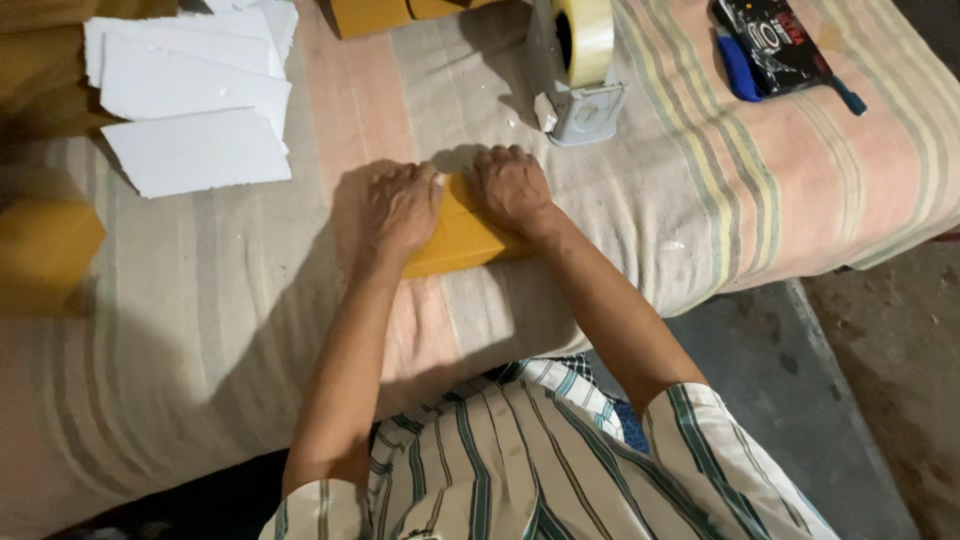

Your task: The person folds and presses the flaps of small cardboard boxes to form them into rectangular containers. They repeatedly open and close the boxes to ensure the flaps are properly aligned and the boxes hold their shape.

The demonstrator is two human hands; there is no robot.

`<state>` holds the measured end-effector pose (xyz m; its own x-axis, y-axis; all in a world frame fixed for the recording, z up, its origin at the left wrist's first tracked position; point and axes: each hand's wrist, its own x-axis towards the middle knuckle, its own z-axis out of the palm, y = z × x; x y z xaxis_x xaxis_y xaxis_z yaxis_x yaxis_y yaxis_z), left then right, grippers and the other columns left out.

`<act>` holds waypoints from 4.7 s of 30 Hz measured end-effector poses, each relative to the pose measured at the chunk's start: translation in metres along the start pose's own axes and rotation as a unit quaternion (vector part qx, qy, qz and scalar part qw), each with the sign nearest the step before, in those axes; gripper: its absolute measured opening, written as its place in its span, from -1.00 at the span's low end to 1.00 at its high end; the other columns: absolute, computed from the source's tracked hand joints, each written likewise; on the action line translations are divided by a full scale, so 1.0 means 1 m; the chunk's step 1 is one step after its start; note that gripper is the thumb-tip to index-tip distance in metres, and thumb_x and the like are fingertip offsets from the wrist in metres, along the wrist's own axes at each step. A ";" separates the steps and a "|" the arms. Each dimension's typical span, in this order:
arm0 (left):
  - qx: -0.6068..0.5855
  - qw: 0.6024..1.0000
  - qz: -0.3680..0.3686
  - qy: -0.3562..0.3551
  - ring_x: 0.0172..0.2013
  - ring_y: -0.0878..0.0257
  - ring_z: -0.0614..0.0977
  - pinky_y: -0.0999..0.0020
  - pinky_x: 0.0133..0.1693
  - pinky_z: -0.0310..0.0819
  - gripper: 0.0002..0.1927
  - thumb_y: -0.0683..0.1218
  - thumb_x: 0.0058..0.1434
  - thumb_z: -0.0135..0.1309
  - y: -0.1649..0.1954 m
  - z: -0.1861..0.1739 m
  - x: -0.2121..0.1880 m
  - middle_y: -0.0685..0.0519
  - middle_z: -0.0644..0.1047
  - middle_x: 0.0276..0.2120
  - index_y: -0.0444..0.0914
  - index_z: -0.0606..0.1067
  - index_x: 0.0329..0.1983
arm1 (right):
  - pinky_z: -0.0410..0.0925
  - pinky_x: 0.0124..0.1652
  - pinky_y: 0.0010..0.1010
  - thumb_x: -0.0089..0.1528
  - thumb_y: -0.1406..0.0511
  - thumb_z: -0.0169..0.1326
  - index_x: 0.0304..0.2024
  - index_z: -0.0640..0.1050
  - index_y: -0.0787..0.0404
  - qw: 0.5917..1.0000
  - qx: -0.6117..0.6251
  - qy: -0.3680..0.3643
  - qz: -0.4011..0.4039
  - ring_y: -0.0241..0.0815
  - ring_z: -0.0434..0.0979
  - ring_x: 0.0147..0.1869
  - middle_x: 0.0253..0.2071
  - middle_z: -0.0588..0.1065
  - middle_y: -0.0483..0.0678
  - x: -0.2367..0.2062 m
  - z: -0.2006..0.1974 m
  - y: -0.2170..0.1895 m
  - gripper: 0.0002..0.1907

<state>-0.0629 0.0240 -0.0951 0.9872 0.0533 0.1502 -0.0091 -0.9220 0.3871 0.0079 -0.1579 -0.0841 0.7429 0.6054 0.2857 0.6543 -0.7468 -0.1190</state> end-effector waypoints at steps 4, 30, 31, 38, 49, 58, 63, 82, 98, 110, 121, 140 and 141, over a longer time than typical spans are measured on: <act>0.030 0.997 0.071 0.027 0.40 -0.20 0.13 -0.22 0.31 0.07 -0.33 0.21 0.34 0.01 0.004 -0.024 -0.045 -0.19 0.19 0.42 -0.02 0.24 0.48 | 0.28 0.29 0.13 0.30 -0.03 0.13 0.31 0.41 0.28 0.993 0.068 0.037 -0.085 0.39 0.25 0.36 0.29 0.33 0.29 -0.027 -0.025 -0.002 -0.31; 0.140 0.985 0.059 -0.079 0.51 0.09 -0.11 -0.25 0.40 -0.37 0.14 0.17 0.02 0.35 0.015 -0.009 -0.053 0.04 -0.01 0.55 -0.17 0.00 0.56 | -0.02 0.44 0.14 0.08 -0.13 0.27 0.45 0.22 0.35 0.976 -0.189 -0.029 -0.105 0.26 -0.01 0.60 0.51 0.10 0.23 -0.033 0.021 -0.029 0.10; 0.148 0.984 0.055 -0.080 0.53 0.13 -0.10 -0.25 0.41 -0.34 0.15 0.15 0.01 0.36 0.015 -0.010 -0.052 0.08 0.01 0.57 -0.15 0.00 0.58 | -0.04 0.46 0.14 0.11 -0.13 0.27 0.48 0.21 0.33 0.980 -0.159 -0.002 -0.123 0.23 -0.02 0.62 0.53 0.09 0.20 -0.033 0.023 -0.027 0.09; 0.054 0.997 0.055 -0.011 0.46 0.04 0.08 -0.30 0.37 -0.11 -0.18 0.23 0.28 0.09 -0.015 -0.024 -0.066 -0.03 0.12 0.48 -0.24 0.15 0.47 | -0.07 0.41 0.09 0.01 -0.07 0.26 0.45 0.10 0.37 0.992 0.063 -0.088 -0.063 0.28 -0.13 0.59 0.52 -0.02 0.23 -0.059 -0.008 0.018 0.16; 0.015 0.987 -0.156 0.030 0.13 -0.21 0.37 -0.25 0.11 0.26 -0.47 0.21 0.40 -0.13 0.002 0.004 -0.011 -0.21 0.25 0.25 -0.17 0.32 0.30 | -0.07 0.35 0.28 0.34 -0.11 -0.16 0.45 0.15 0.37 0.993 0.031 -0.055 0.104 0.42 -0.10 0.56 0.50 0.02 0.29 -0.025 -0.009 -0.025 -0.14; 0.008 0.977 -0.214 0.024 0.09 -0.18 0.44 -0.13 0.08 0.35 -0.59 0.13 0.51 -0.32 -0.005 -0.002 -0.008 -0.23 0.37 0.15 -0.21 0.37 0.17 | 0.27 0.15 0.06 0.41 0.02 -0.17 -0.02 0.55 0.27 0.999 0.039 -0.016 -0.030 0.23 0.50 0.10 -0.03 0.54 0.23 0.035 0.037 -0.060 -0.51; 0.013 0.976 -0.214 0.037 0.07 -0.15 0.47 -0.11 0.04 0.37 -0.59 0.13 0.49 -0.29 0.002 -0.015 -0.010 -0.18 0.44 0.08 -0.19 0.39 0.15 | 0.35 -0.10 0.02 0.36 0.03 -0.12 -0.19 0.60 0.20 0.999 0.014 -0.004 -0.050 0.15 0.57 -0.15 -0.22 0.59 0.15 0.040 0.040 -0.043 -0.57; 0.022 0.990 -0.136 -0.033 0.11 -0.03 0.45 -0.12 0.11 0.28 -0.50 0.14 0.51 -0.36 -0.003 0.003 0.007 -0.16 0.50 0.08 -0.27 0.43 0.18 | 0.25 0.12 0.11 0.36 0.07 -0.24 -0.08 0.59 0.24 0.992 0.004 -0.114 0.049 0.24 0.45 0.14 0.03 0.52 0.20 0.021 0.009 -0.025 -0.52; 0.032 0.994 -0.101 0.020 0.08 -0.12 0.51 -0.17 0.18 0.22 -0.54 0.12 0.50 -0.29 -0.012 0.013 0.008 -0.18 0.54 0.03 -0.25 0.50 0.09 | 0.28 0.07 0.08 0.36 0.09 -0.14 -0.03 0.51 0.28 0.997 0.023 -0.023 0.074 0.26 0.47 0.09 0.00 0.51 0.25 0.006 0.003 -0.016 -0.59; 0.049 0.986 -0.150 -0.050 0.37 -0.03 0.27 -0.20 0.39 0.08 -0.53 0.15 0.56 -0.36 0.018 0.003 -0.005 -0.10 0.34 0.34 -0.13 0.34 0.36 | 0.06 0.41 0.21 0.46 -0.01 -0.27 0.31 0.36 0.25 0.986 -0.010 -0.131 0.104 0.24 0.28 0.44 0.32 0.33 0.25 0.001 0.002 -0.038 -0.42; 0.018 0.996 0.025 0.084 0.55 -0.17 -0.09 -0.05 0.52 -0.07 -0.39 0.10 0.50 -0.18 0.007 -0.004 -0.080 -0.07 0.02 0.58 -0.15 0.19 0.57 | 0.09 0.32 0.21 0.10 -0.38 0.10 0.48 0.14 0.06 0.998 -0.025 -0.055 0.019 0.66 0.08 0.40 0.48 -0.04 0.37 -0.050 -0.019 -0.039 0.12; 0.053 0.997 0.025 0.056 0.52 -0.01 -0.05 0.09 0.46 0.06 0.04 0.09 -0.02 0.41 -0.002 0.002 -0.094 0.11 0.09 0.55 -0.06 0.22 0.54 | 0.22 0.31 -0.01 -0.11 -0.11 0.44 0.58 -0.01 -0.06 0.985 0.057 -0.155 -0.050 0.54 0.16 0.41 0.56 -0.18 0.36 -0.046 -0.008 0.001 0.35; 0.058 0.996 0.026 0.055 0.52 -0.03 -0.06 0.08 0.47 0.04 0.06 0.07 -0.04 0.42 -0.001 0.000 -0.094 0.10 0.07 0.55 -0.07 0.20 0.54 | 0.21 0.29 0.00 -0.10 -0.12 0.43 0.58 -0.02 -0.03 0.984 0.055 -0.159 -0.053 0.56 0.13 0.40 0.55 -0.19 0.37 -0.045 -0.007 0.000 0.36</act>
<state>-0.1557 0.0196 -0.1100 0.9623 0.0403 0.2689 -0.0349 -0.9625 0.2691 -0.0266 -0.1875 -0.0906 0.6643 0.7474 -0.0085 0.7292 -0.6504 -0.2127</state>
